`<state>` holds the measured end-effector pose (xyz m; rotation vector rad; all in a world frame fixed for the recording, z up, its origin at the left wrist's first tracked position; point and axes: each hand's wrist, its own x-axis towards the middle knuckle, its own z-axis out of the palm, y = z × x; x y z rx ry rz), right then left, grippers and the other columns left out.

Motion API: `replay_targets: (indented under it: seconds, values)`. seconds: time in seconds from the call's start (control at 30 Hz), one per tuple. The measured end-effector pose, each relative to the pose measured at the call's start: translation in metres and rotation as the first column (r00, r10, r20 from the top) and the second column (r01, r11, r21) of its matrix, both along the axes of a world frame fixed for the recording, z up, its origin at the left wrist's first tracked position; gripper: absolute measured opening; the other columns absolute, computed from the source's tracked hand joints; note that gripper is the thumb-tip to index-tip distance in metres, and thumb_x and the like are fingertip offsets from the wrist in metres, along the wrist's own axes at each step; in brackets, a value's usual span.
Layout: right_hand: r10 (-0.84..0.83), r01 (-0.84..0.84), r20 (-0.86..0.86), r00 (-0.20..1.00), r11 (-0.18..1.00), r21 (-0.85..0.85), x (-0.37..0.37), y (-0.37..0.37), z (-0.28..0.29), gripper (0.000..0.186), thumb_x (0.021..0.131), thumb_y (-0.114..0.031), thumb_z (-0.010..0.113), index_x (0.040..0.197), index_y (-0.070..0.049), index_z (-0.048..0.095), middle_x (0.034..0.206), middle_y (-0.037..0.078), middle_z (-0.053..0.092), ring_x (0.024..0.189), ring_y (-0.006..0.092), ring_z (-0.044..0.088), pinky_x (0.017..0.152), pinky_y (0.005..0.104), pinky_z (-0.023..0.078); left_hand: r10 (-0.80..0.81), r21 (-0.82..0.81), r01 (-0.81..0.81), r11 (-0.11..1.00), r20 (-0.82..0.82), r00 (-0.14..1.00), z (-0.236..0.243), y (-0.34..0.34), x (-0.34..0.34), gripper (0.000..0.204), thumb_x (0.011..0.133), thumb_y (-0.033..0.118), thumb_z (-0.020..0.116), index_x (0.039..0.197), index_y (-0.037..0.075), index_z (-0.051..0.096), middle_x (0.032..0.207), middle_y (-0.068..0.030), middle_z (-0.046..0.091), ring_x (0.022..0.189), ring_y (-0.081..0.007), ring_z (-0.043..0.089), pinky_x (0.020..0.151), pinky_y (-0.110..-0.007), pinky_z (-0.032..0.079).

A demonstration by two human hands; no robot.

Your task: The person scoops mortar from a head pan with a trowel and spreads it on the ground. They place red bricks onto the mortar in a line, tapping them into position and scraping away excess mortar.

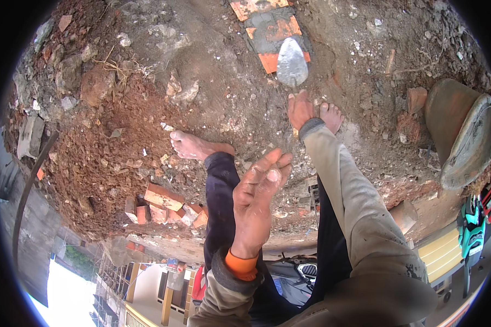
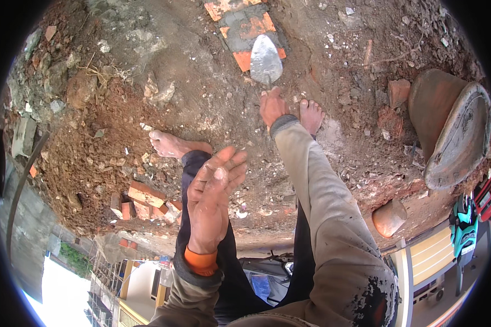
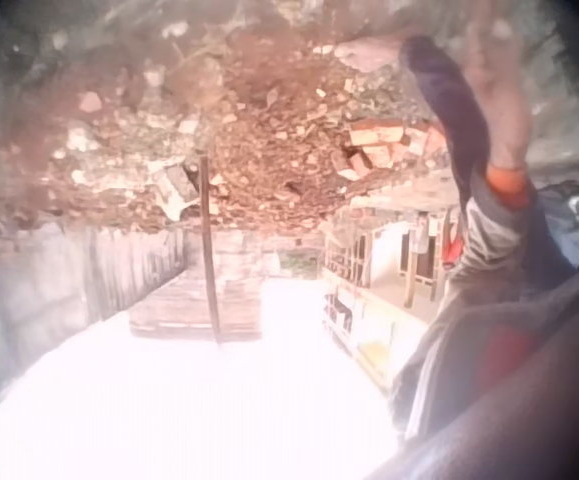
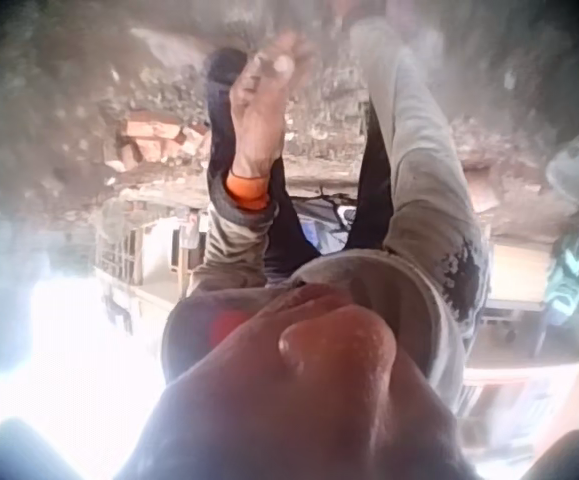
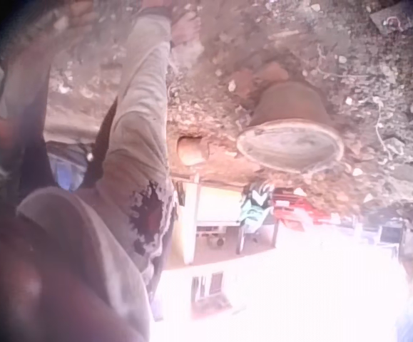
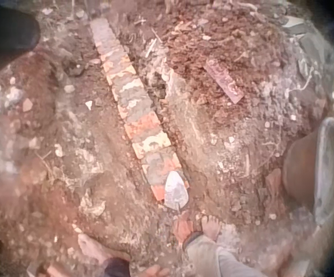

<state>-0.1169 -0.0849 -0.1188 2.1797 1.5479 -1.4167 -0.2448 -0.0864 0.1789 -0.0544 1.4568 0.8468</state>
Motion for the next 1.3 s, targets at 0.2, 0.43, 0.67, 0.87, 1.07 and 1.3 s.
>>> replay_targets:
  seconds: [0.2, 0.43, 0.67, 0.87, 1.07, 1.3]
  values:
    - [0.081, -0.081, 0.034, 0.996, 0.997, -0.021, 0.041, 0.023, 0.007, 0.042, 0.095, -0.034, 0.05, 0.108, 0.005, 0.049, 0.094, 0.037, 0.062, 0.094, 0.0532, 0.06, 0.082, 0.0583, 0.046, -0.023, -0.012, 0.023, 1.0, 0.001, 1.0, 0.0, 0.0, -0.001, 0.044, 0.099, 0.026, 0.055, 0.134, -0.001, 0.051, 0.127, -0.0184, 0.06, 0.115, -0.0246, 0.058, 0.103, -0.039, 0.043]
    - [0.062, -0.082, 0.122, 0.991, 0.982, 0.169, 0.033, 0.075, 0.015, 0.044, 0.093, -0.029, 0.054, 0.117, 0.007, 0.046, 0.118, 0.035, 0.05, 0.104, 0.0529, 0.057, 0.087, 0.0545, 0.048, 0.004, 0.017, -0.004, 1.0, -0.001, 1.0, 0.004, 0.004, -0.004, 0.042, 0.1, 0.024, 0.054, 0.133, -0.001, 0.052, 0.127, -0.0193, 0.06, 0.115, -0.025, 0.058, 0.103, -0.039, 0.044]
    - [0.1, -0.11, 0.099, 0.99, 0.989, 0.101, -0.006, 0.145, 0.0, 0.042, 0.091, -0.03, 0.058, 0.109, 0.008, 0.053, 0.111, 0.036, 0.058, 0.104, 0.0496, 0.059, 0.089, 0.0532, 0.049, 0.025, 0.012, -0.026, 1.0, 0.054, 0.998, 0.005, 0.006, -0.007, 0.041, 0.099, 0.014, 0.054, 0.135, -0.005, 0.048, 0.127, -0.0179, 0.06, 0.121, -0.024, 0.055, 0.107, -0.036, 0.041]
    - [0.178, -0.189, 0.109, 0.978, 0.977, 0.095, 0.01, 0.139, 0.01, 0.039, 0.089, -0.029, 0.059, 0.106, 0.007, 0.057, 0.108, 0.033, 0.061, 0.103, 0.0475, 0.06, 0.089, 0.0522, 0.049, 0.023, -0.003, -0.023, 1.0, 0.081, 0.996, 0.011, 0.009, -0.008, 0.041, 0.1, 0.014, 0.054, 0.135, -0.005, 0.048, 0.128, -0.0181, 0.059, 0.121, -0.0238, 0.055, 0.107, -0.037, 0.041]
    - [0.24, -0.294, 0.251, 0.938, 0.934, 0.204, 0.024, 0.119, 0.002, 0.037, 0.091, -0.029, 0.058, 0.109, 0.004, 0.054, 0.112, 0.029, 0.059, 0.099, 0.0478, 0.061, 0.085, 0.0545, 0.049, 0.022, 0.027, -0.025, 0.999, 0.091, 0.996, 0.008, 0.012, -0.004, 0.04, 0.1, 0.013, 0.054, 0.135, -0.006, 0.048, 0.127, -0.0175, 0.059, 0.121, -0.0228, 0.055, 0.107, -0.037, 0.042]
    - [-0.004, 0.031, -0.079, 0.997, 0.937, 0.347, 0.01, 0.079, 0.019, 0.033, 0.094, -0.029, 0.054, 0.1, 0.004, 0.054, 0.085, 0.022, 0.065, 0.078, 0.04, 0.068, 0.071, 0.0471, 0.054, 0.037, 0.009, -0.037, 0.999, 0.06, 0.998, 0.007, 0.006, -0.007, 0.041, 0.1, 0.014, 0.054, 0.135, -0.006, 0.048, 0.127, -0.0173, 0.06, 0.12, -0.0224, 0.055, 0.107, -0.037, 0.042]
